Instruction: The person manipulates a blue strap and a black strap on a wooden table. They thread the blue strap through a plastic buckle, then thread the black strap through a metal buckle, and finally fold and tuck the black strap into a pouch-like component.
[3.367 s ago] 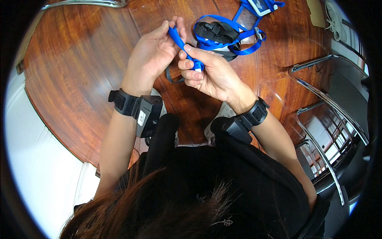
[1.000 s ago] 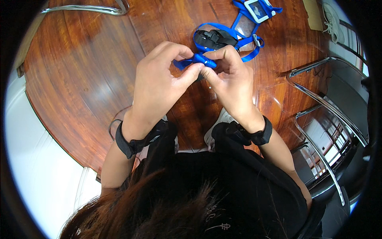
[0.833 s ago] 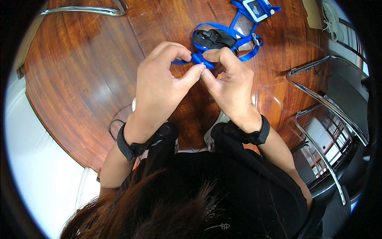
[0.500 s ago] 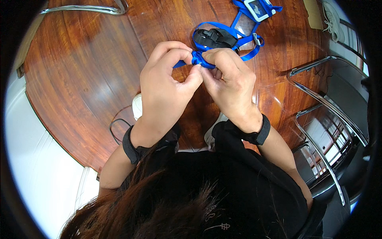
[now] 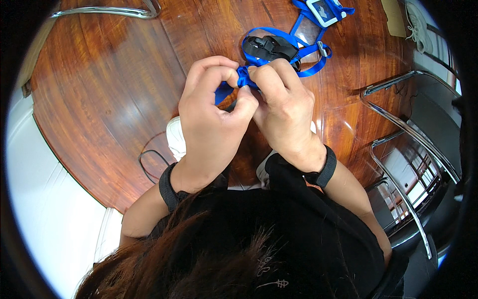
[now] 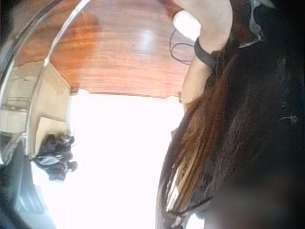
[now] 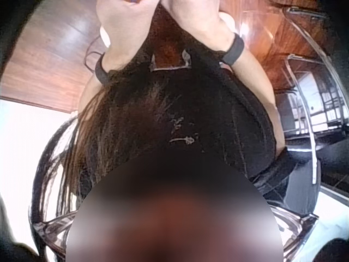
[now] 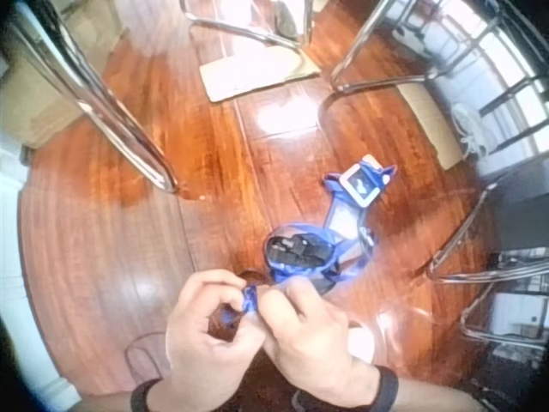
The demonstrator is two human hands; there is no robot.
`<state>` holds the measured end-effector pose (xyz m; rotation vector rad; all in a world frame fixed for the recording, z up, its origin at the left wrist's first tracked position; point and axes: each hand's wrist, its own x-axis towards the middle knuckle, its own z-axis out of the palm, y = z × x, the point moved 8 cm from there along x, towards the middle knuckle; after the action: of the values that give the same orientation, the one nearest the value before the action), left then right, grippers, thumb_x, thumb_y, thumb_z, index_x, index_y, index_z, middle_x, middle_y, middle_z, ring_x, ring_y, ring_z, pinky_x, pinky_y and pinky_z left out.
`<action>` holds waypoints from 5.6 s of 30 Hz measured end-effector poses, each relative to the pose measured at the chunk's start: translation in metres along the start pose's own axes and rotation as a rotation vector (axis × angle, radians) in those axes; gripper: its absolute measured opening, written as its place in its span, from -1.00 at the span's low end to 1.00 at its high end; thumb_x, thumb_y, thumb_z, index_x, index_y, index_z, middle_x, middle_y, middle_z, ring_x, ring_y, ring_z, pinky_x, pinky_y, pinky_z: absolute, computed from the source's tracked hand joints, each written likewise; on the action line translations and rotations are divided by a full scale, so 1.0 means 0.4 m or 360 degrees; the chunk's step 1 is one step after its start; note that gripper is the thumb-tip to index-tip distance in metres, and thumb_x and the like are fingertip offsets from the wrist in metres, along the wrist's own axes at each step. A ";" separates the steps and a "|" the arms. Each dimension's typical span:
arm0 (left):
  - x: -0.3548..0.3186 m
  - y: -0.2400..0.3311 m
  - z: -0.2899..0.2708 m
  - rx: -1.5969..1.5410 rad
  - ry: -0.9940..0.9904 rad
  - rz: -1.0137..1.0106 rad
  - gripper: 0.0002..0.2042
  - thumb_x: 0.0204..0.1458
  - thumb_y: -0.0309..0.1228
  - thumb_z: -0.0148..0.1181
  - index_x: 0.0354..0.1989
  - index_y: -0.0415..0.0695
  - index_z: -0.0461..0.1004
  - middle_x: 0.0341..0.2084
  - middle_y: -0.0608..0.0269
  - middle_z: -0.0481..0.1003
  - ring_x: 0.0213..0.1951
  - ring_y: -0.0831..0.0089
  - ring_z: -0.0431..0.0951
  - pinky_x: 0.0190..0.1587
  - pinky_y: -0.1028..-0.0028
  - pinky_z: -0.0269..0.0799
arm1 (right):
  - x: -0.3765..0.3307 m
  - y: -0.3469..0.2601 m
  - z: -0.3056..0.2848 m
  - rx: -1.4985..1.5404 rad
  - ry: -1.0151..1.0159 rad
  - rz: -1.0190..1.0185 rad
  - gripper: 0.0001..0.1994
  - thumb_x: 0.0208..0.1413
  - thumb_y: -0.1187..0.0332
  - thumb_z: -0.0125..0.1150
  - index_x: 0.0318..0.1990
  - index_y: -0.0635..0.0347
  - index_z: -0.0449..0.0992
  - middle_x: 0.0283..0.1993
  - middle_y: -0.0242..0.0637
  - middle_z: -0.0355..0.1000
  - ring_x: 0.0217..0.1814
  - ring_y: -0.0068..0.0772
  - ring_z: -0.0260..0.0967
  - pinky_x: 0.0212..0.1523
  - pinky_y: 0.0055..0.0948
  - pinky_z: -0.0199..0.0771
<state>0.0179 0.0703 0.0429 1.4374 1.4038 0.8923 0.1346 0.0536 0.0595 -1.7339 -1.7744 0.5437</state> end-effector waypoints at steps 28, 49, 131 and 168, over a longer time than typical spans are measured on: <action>0.024 0.033 -0.008 0.0114 -0.0146 0.0400 -0.83 -0.03 -0.71 0.15 -0.26 -0.30 0.39 -0.22 0.04 0.50 -0.27 0.22 0.58 -0.27 0.44 0.54 | 0.014 0.111 0.038 0.1661 -0.0452 0.1032 -0.84 0.08 0.52 0.23 -0.23 0.37 0.40 -0.28 -0.18 0.51 -0.27 -0.46 0.54 -0.22 -0.58 0.56; 0.044 -0.047 -0.014 -0.0524 -0.0069 -0.0160 -0.94 0.03 -0.57 0.17 -0.33 -0.27 0.50 -0.20 0.20 0.52 -0.20 0.50 0.50 -0.11 0.53 0.41 | -0.015 0.118 0.100 0.2356 -0.0252 0.1357 -0.85 0.16 0.50 0.13 -0.16 0.33 0.36 -0.22 -0.15 0.49 -0.21 -0.39 0.52 -0.15 -0.53 0.58; 0.043 -0.175 -0.004 -0.1353 -0.0445 -0.0995 -0.70 0.11 -0.42 0.15 -0.01 -0.24 0.37 -0.30 0.30 0.43 -0.30 0.58 0.41 -0.23 0.58 0.33 | -0.040 0.113 0.128 0.1978 -0.0568 0.1150 -0.68 0.19 0.39 0.13 0.02 0.38 0.29 -0.18 -0.14 0.50 -0.28 -0.44 0.51 -0.31 -0.56 0.50; 0.095 -0.382 -0.088 0.0625 -0.0017 -0.0790 -0.77 0.04 -0.39 0.13 -0.17 -0.24 0.44 -0.44 0.12 0.55 -0.41 0.43 0.55 -0.34 0.47 0.41 | 0.012 0.287 0.015 -0.0541 -0.0090 0.0364 -0.67 -0.09 0.43 0.29 -0.10 0.17 0.47 -0.03 -0.09 0.29 -0.06 -0.03 0.30 -0.06 -0.22 0.37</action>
<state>-0.0628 0.1029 -0.0931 1.2694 1.8883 0.3018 0.2168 0.0667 -0.0200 -2.1932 -1.7983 0.4031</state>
